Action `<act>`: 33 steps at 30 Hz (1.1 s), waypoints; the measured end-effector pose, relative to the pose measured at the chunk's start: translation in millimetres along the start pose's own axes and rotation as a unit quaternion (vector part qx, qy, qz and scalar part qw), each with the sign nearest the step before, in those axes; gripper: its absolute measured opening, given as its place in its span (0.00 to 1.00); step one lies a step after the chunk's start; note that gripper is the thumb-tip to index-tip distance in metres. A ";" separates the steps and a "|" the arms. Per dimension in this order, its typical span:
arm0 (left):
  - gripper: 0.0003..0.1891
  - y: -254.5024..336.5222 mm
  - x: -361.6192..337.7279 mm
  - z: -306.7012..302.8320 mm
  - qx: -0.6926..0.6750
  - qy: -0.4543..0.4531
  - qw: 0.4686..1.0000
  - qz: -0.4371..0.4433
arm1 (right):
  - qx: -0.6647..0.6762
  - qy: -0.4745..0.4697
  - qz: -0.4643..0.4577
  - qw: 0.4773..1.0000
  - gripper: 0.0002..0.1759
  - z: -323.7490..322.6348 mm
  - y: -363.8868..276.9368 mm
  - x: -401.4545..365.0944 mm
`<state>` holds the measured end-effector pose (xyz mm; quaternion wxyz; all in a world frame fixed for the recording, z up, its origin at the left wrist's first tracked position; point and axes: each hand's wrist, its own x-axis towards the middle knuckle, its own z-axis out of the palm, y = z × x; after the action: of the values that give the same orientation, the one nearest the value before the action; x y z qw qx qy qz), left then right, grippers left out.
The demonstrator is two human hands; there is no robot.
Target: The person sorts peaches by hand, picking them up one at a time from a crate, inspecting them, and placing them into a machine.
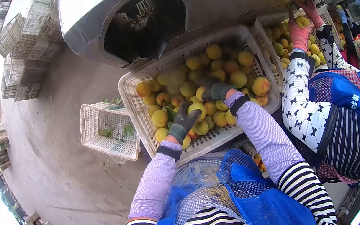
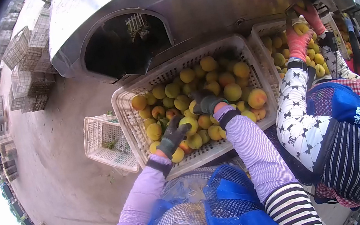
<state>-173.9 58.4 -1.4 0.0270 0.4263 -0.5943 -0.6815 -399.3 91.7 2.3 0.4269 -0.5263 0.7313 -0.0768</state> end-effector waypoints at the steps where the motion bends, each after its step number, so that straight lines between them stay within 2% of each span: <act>1: 0.29 12.3 -9.1 -17.5 -0.189 -0.058 0.980 -0.025 | 0.116 0.015 0.012 0.993 0.31 -3.4 3.7 -4.7; 2: 0.29 26.2 -20.1 -35.7 -0.371 -0.113 0.920 -0.050 | 0.230 0.029 0.022 0.973 0.31 -3.2 5.5 -11.7; 3: 0.28 37.8 -31.4 -44.0 -0.539 -0.162 0.823 -0.071 | 0.339 0.040 0.030 0.939 0.31 0.1 4.2 -18.3; 4: 0.26 38.0 -51.1 -47.8 -0.376 -0.087 0.922 0.027 | 0.443 0.032 -0.006 0.896 0.30 6.1 -18.6 -35.9; 6: 0.23 50.1 -77.6 -54.4 -0.298 -0.038 0.950 0.085 | 0.629 0.012 -0.083 0.773 0.28 6.3 -66.9 -76.4; 7: 0.23 56.8 -91.2 -57.6 -0.257 -0.010 0.960 0.111 | 0.634 0.004 -0.088 0.769 0.27 9.0 -82.4 -88.2; 9: 0.24 82.1 -94.4 -43.2 -0.398 0.021 0.914 0.079 | 0.649 -0.012 -0.091 0.755 0.25 6.6 -104.3 -102.4; 10: 0.26 99.4 -102.4 -49.0 -0.371 -0.060 0.924 0.073 | 0.565 0.020 -0.069 0.822 0.27 0.9 -113.7 -109.2; 12: 0.26 97.3 -103.7 -47.5 -0.368 -0.054 0.926 0.064 | 0.386 0.158 -0.153 0.896 0.27 0.0 -115.5 -115.2; 13: 0.26 96.6 -102.3 -46.8 -0.366 -0.055 0.927 0.061 | 0.287 0.227 -0.191 0.911 0.27 -0.7 -114.8 -118.0; 14: 0.25 100.1 -99.9 -46.3 -0.360 -0.034 0.931 0.054 | 0.248 0.245 -0.216 0.912 0.32 -4.1 -113.5 -120.9; 17: 0.25 112.6 -102.5 -49.6 -0.270 0.003 0.959 0.084 | 0.251 0.237 -0.161 0.924 0.39 -19.1 -142.6 -143.3; 18: 0.26 120.2 -103.3 -51.7 -0.223 0.017 0.968 0.115 | 0.232 0.276 -0.178 0.916 0.46 -15.5 -142.4 -137.6; 21: 0.26 130.4 -99.9 -63.0 -0.085 0.049 0.973 0.207 | 0.186 0.352 -0.234 0.887 0.45 -23.6 -145.0 -122.3; 23: 0.26 131.2 -88.6 -77.2 -0.007 0.067 0.962 0.263 | 0.163 0.362 -0.194 0.897 0.43 -35.0 -154.2 -113.4; 24: 0.25 142.2 -85.5 -78.7 -0.100 0.073 0.960 0.249 | 0.152 0.366 -0.175 0.901 0.42 -43.2 -159.8 -106.2; 26: 0.23 168.5 -79.1 -80.6 -0.281 0.083 0.932 0.212 | 0.106 0.460 -0.182 0.863 0.40 -63.9 -171.3 -79.8; 28: 0.24 165.2 -62.4 -93.2 -0.268 0.093 0.937 0.205 | 0.060 0.540 -0.170 0.822 0.37 -80.9 -185.5 -45.7; 31: 0.25 134.0 -43.9 -113.0 -0.200 0.118 0.950 0.208 | -0.028 0.472 -0.083 0.877 0.35 -83.8 -185.1 4.7; 33: 0.24 127.0 -42.2 -115.5 -0.262 0.106 0.942 0.180 | -0.045 0.505 -0.095 0.857 0.34 -85.3 -182.7 33.4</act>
<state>-135.9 -46.6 135.6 0.3229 0.3598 -0.4553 -0.7477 -333.5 -44.2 140.0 -0.0340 -0.5011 0.7954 -0.3392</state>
